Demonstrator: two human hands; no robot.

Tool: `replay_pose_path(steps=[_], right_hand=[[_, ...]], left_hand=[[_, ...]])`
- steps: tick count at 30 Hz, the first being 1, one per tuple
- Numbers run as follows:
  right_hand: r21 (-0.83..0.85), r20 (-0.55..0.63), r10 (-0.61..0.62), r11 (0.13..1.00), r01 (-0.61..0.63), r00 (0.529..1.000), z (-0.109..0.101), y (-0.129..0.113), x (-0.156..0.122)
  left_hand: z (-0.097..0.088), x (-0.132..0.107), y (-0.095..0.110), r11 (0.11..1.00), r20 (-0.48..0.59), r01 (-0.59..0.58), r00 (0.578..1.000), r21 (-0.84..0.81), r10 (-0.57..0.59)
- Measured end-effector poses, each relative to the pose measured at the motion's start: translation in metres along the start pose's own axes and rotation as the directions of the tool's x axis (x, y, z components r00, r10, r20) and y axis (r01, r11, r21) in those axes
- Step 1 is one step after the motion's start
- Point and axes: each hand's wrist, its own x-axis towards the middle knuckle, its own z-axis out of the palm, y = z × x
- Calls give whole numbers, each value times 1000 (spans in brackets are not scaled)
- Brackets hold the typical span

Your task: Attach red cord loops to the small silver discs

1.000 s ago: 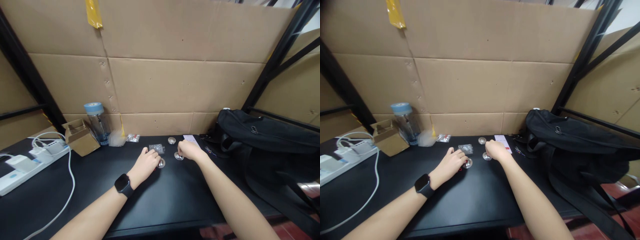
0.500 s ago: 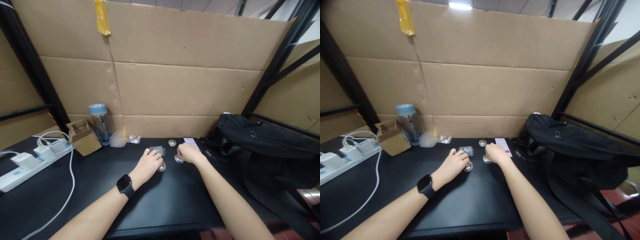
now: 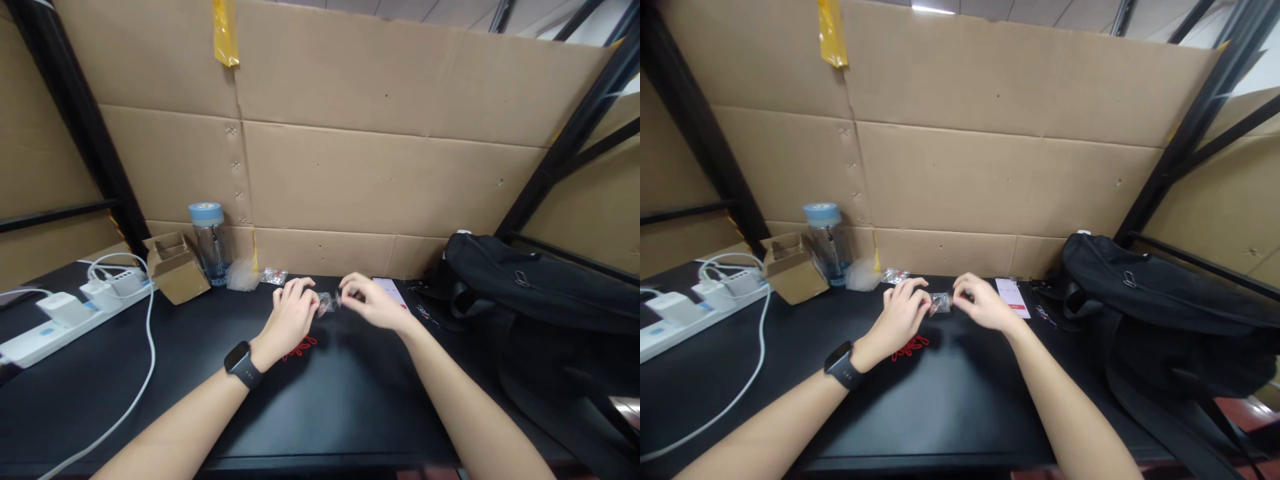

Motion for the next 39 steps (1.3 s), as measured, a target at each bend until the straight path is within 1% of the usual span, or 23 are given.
replay_pose_path(steps=[1, 3, 4, 6, 9, 11, 13, 15, 18, 21, 23, 26, 29, 31, 35, 37, 39], right_hand=[[77, -117, 15, 997, -6, 993, -4, 0, 1], [201, -296, 71, 980, -11, 952, -11, 3, 3], [246, -352, 93, 969, -4, 931, -11, 4, 4], [305, -398, 111, 952, 17, 911, -4, 3, 6], [324, -369, 96, 945, 31, 924, 24, -9, 7], [354, -345, 99, 935, 32, 933, 46, -21, 6], [446, -324, 121, 894, 39, 938, 63, -30, 5], [584, -279, 181, 812, 17, 943, 74, -32, 5], [754, -187, 265, 656, -34, 946, 79, -30, 5], [839, -114, 303, 539, -72, 946, 76, -30, 5], [871, -73, 314, 483, -93, 947, 73, -31, 5], [891, -24, 324, 436, -127, 946, 70, -33, 4], [892, -4, 322, 429, -142, 947, 71, -31, 4], [879, -16, 308, 458, -134, 951, 73, -29, 4], [805, -61, 300, 578, -130, 952, 74, -21, 5], [750, -105, 304, 650, -125, 947, 68, -15, 7], [660, -179, 300, 743, -112, 937, 58, -6, 10]], left_hand=[[0, 0, -3, 998, -20, 48, 999, -34, -49], [0, 2, -9, 981, -49, 146, 987, -124, -153], [1, 3, -12, 966, -55, 189, 978, -179, -201], [3, 4, -15, 923, -60, 249, 959, -293, -278], [7, 5, -15, 869, -79, 269, 941, -416, -329], [9, 5, -12, 859, -73, 251, 946, -445, -315], [9, 3, -7, 858, -46, 239, 956, -456, -290], [8, 1, -2, 858, -16, 248, 958, -450, -285], [4, 0, 1, 878, -6, 274, 954, -393, -300], [2, 1, 0, 901, -2, 271, 957, -338, -289], [3, 1, -2, 907, 4, 267, 960, -326, -282], [5, 1, -3, 911, 8, 275, 958, -309, -286], [6, 2, -2, 911, 20, 289, 955, -294, -296], [5, 2, 0, 914, 24, 290, 955, -285, -295], [4, 2, -2, 931, 47, 262, 965, -253, -259], [6, 2, -9, 939, 70, 256, 967, -228, -246], [9, 0, -20, 950, 118, 235, 969, -203, -215]])
